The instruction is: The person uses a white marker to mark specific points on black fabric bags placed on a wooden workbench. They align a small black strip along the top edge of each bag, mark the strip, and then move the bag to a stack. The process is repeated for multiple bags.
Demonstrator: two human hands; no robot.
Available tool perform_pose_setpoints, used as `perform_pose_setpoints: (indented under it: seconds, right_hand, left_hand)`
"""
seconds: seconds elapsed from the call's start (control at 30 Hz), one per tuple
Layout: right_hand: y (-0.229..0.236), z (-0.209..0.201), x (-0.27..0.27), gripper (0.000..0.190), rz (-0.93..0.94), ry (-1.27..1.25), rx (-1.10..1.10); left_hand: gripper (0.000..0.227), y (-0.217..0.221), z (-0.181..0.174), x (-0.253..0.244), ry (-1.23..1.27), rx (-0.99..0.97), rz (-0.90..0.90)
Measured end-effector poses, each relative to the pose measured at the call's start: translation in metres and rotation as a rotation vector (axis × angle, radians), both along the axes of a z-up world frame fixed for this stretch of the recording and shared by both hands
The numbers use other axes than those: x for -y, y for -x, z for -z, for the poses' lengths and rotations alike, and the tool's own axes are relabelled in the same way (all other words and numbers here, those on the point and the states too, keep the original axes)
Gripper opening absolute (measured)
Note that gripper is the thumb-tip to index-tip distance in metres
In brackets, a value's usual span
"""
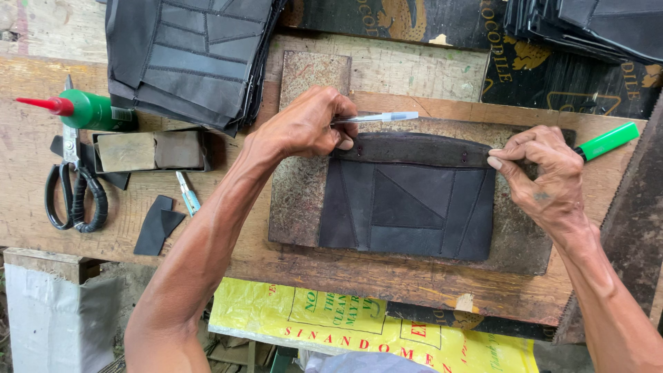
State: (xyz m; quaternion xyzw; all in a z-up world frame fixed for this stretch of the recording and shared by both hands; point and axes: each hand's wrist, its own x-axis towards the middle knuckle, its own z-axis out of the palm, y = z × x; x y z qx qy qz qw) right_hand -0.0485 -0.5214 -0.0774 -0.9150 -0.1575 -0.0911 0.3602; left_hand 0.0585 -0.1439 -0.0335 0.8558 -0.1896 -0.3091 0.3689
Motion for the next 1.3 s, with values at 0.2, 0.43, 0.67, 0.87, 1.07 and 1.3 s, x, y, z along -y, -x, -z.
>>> perform_pose_setpoints:
  seconds: [0.2,0.43,0.67,0.87,1.07,1.3]
  right_hand:
    - [-0.001,-0.002,0.0,0.011,-0.006,0.006,0.0]
    - [-0.001,-0.006,-0.003,0.012,-0.007,-0.006,-0.012]
    - [-0.009,-0.019,-0.004,0.013,-0.012,0.037,-0.092]
    - [-0.018,-0.022,0.011,0.018,-0.13,-0.057,-0.131]
    - [-0.017,-0.022,0.009,0.019,-0.106,-0.099,-0.16]
    - [-0.015,-0.022,0.006,0.016,-0.086,-0.116,-0.159]
  left_hand:
    - [0.021,0.005,0.0,0.007,-0.11,0.134,0.093]
    - [0.013,0.007,-0.002,0.014,-0.248,0.228,0.131]
    - [0.011,0.01,-0.006,0.016,-0.236,0.181,0.09]
    - [0.012,0.01,-0.014,0.018,-0.201,0.23,0.097]
    - [0.013,0.009,-0.013,0.02,-0.244,0.076,0.037]
    - [0.011,0.01,-0.016,0.021,-0.215,0.086,0.029]
